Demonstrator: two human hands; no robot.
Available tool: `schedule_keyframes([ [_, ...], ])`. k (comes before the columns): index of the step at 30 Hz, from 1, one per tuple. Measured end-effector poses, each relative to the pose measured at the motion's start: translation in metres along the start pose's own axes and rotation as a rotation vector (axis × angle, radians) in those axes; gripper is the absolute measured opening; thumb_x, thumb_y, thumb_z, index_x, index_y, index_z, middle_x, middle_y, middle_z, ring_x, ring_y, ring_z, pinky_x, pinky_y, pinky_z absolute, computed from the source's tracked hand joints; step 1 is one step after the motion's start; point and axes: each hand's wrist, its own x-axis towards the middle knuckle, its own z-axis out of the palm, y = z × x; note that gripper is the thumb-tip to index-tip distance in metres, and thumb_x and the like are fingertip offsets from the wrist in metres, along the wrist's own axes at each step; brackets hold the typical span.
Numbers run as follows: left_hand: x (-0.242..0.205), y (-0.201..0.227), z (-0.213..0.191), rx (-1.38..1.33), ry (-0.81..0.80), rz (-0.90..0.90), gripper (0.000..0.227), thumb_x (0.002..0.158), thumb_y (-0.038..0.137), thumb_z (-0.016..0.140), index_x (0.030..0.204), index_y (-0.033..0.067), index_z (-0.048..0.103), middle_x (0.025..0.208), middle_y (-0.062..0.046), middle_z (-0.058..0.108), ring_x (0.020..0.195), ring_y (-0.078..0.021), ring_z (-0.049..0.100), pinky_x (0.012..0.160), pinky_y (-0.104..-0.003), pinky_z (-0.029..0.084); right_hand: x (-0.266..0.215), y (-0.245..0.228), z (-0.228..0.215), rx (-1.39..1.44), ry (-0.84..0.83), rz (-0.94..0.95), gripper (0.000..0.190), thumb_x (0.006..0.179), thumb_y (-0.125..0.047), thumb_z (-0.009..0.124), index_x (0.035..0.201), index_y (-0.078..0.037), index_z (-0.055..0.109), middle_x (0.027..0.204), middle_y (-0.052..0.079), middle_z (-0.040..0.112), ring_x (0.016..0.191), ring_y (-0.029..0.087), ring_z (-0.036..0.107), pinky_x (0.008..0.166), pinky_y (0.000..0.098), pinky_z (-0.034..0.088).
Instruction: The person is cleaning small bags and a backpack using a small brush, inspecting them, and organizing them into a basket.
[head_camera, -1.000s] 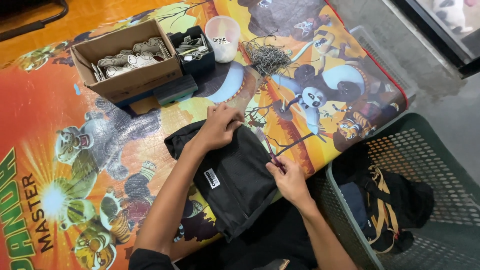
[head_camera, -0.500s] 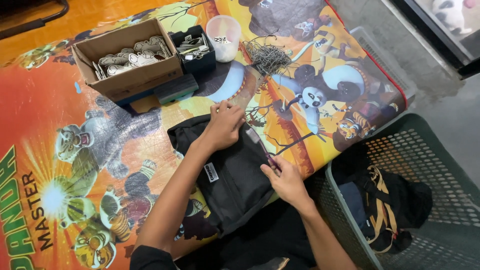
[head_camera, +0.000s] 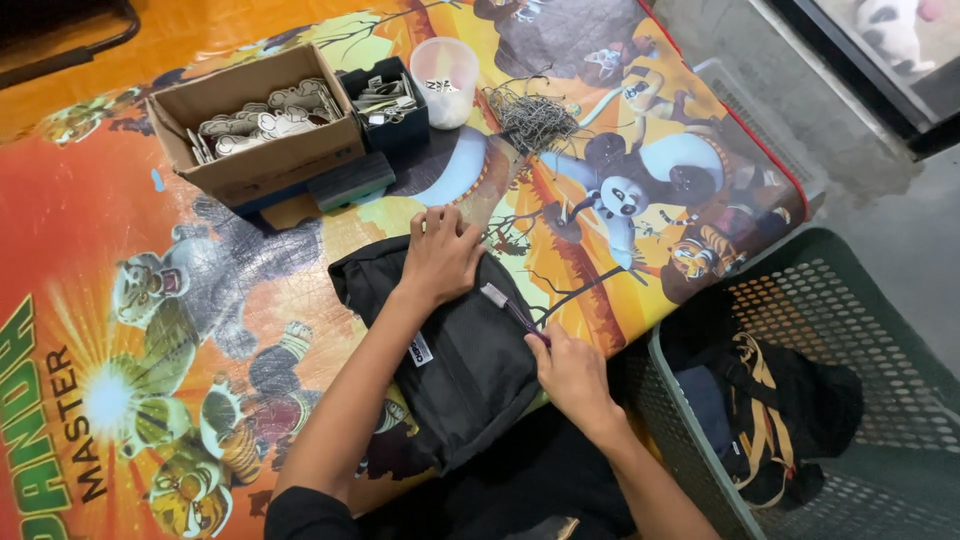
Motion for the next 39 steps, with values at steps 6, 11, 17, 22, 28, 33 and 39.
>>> schedule_keyframes([
  [6, -0.015, 0.023, -0.026, -0.059, 0.071, -0.101, 0.023, 0.096, 0.036, 0.061, 0.109, 0.0172, 0.060, 0.124, -0.009, 0.048, 0.123, -0.0342, 0.040, 0.100, -0.048, 0.029, 0.001, -0.003, -0.036, 0.325, -0.049, 0.022, 0.042, 0.103, -0.047, 0.044, 0.109, -0.010, 0.062, 0.098, 0.029, 0.072, 0.105, 0.050, 0.065, 0.090, 0.0596, 0.049],
  [11, -0.026, 0.029, -0.021, -0.267, 0.034, -0.167, 0.026, 0.099, 0.026, 0.056, 0.125, 0.0231, 0.059, 0.139, -0.008, 0.045, 0.130, -0.0348, 0.037, 0.104, -0.050, 0.028, -0.004, -0.005, -0.059, 0.229, 0.019, 0.027, 0.033, 0.104, -0.036, 0.042, 0.107, -0.010, 0.063, 0.091, 0.029, 0.070, 0.100, 0.050, 0.066, 0.086, 0.0586, 0.050],
  [17, -0.020, 0.034, -0.029, -0.351, 0.081, -0.203, 0.014, 0.104, 0.020, 0.051, 0.115, 0.0241, 0.058, 0.139, -0.005, 0.045, 0.130, -0.0306, 0.036, 0.105, -0.048, 0.027, 0.001, -0.004, -0.045, 0.163, -0.056, 0.062, 0.031, 0.101, -0.041, 0.045, 0.102, -0.017, 0.065, 0.086, 0.019, 0.073, 0.097, 0.041, 0.070, 0.085, 0.0527, 0.053],
  [22, -0.022, 0.033, -0.027, -0.317, 0.082, -0.181, 0.010, 0.105, 0.020, 0.048, 0.109, 0.0253, 0.055, 0.139, -0.004, 0.044, 0.128, -0.0293, 0.036, 0.105, -0.047, 0.027, 0.047, -0.040, -0.047, 0.135, 0.022, -0.067, 0.026, 0.101, -0.031, 0.047, 0.106, -0.011, 0.064, 0.084, 0.025, 0.071, 0.093, 0.047, 0.069, 0.080, 0.0565, 0.052],
  [28, -0.023, 0.030, -0.021, -0.311, 0.089, -0.202, 0.014, 0.103, 0.018, 0.049, 0.112, 0.0290, 0.051, 0.142, -0.002, 0.043, 0.129, -0.0286, 0.038, 0.104, -0.045, 0.029, 0.066, -0.030, -0.042, 0.089, 0.052, -0.151, 0.022, 0.097, -0.033, 0.052, 0.105, -0.016, 0.063, 0.081, 0.025, 0.070, 0.093, 0.050, 0.067, 0.082, 0.0584, 0.051],
  [33, -0.021, 0.032, -0.023, -0.308, 0.082, -0.200, 0.012, 0.107, 0.019, 0.043, 0.110, 0.0285, 0.050, 0.140, -0.002, 0.042, 0.128, -0.0275, 0.036, 0.104, -0.043, 0.026, -0.003, 0.012, -0.058, 0.283, -0.086, 0.019, 0.021, 0.092, -0.029, 0.062, 0.095, -0.011, 0.070, 0.076, 0.022, 0.071, 0.084, 0.042, 0.071, 0.079, 0.0469, 0.056],
  [39, -0.020, 0.036, -0.025, -0.332, 0.133, -0.191, 0.014, 0.095, 0.012, 0.057, 0.109, 0.0148, 0.058, 0.144, -0.010, 0.043, 0.127, -0.0338, 0.036, 0.107, -0.046, 0.025, -0.018, -0.001, -0.052, 0.357, 0.006, -0.023, 0.012, 0.091, -0.015, 0.061, 0.092, -0.003, 0.063, 0.071, 0.008, 0.069, 0.059, 0.022, 0.060, 0.061, 0.0334, 0.049],
])
